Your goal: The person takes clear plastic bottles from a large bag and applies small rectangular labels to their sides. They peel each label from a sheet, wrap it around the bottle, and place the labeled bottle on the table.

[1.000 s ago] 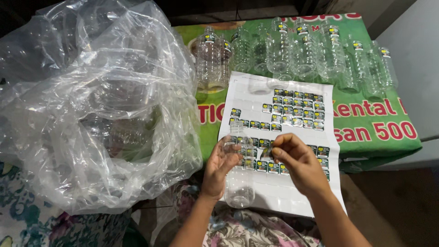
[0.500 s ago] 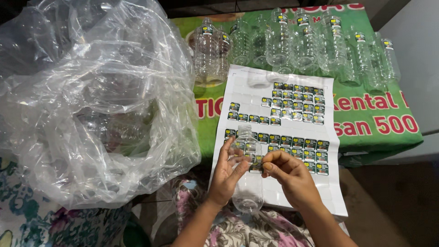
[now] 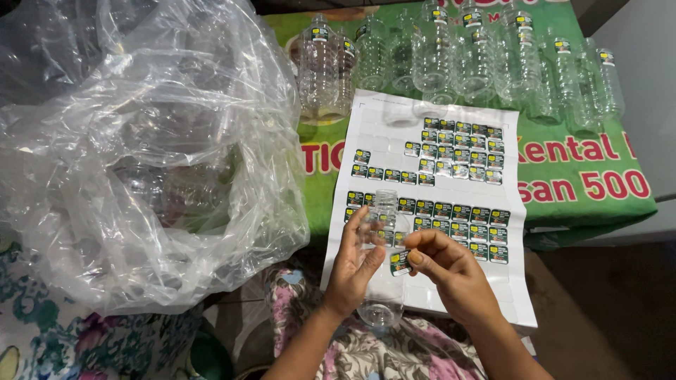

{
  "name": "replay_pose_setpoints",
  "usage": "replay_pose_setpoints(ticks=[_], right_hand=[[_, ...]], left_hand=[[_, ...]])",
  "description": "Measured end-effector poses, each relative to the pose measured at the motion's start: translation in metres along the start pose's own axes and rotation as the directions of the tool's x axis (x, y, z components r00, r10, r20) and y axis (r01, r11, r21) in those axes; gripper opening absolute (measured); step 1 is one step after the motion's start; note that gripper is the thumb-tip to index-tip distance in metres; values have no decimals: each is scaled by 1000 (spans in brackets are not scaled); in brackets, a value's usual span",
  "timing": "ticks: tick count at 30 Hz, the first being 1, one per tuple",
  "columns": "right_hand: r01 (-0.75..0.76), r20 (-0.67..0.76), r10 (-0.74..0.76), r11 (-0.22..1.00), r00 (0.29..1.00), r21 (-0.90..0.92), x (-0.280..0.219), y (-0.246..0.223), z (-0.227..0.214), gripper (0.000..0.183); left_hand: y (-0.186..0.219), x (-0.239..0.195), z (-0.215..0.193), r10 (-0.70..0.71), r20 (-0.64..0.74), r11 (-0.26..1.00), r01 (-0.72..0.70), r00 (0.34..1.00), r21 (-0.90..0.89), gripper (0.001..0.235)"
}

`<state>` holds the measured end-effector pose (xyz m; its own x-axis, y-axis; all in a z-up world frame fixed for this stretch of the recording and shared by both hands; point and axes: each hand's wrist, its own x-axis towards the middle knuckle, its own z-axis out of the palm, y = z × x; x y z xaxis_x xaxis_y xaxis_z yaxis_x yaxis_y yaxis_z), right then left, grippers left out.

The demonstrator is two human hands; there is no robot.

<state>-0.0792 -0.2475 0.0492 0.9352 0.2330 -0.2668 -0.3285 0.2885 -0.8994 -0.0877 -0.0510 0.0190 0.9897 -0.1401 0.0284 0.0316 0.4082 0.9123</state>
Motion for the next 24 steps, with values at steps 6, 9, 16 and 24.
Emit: replay_pose_setpoints(ticks=[6,9,16,24], right_hand=[[53,-86,-53,999,995,-5,-2,0,7,28],[71,-86,-69,997,994,24,-3,2,8,26],[75,-108,-74,997,991,6,-4,4,10,24],[102,-109,-103,995,989,-16,-4,5,13,23]], left_hand=[[-1,-1,1,11,-2,1000,-11,1000,2,76],[-3,-1,3,14,-2,1000,-14,1000,0,75],[-5,-2,4,8,-11,1000,-8,1000,-24,74],[-3,-3,4,-11,-11,1000,11,1000,-3,72]])
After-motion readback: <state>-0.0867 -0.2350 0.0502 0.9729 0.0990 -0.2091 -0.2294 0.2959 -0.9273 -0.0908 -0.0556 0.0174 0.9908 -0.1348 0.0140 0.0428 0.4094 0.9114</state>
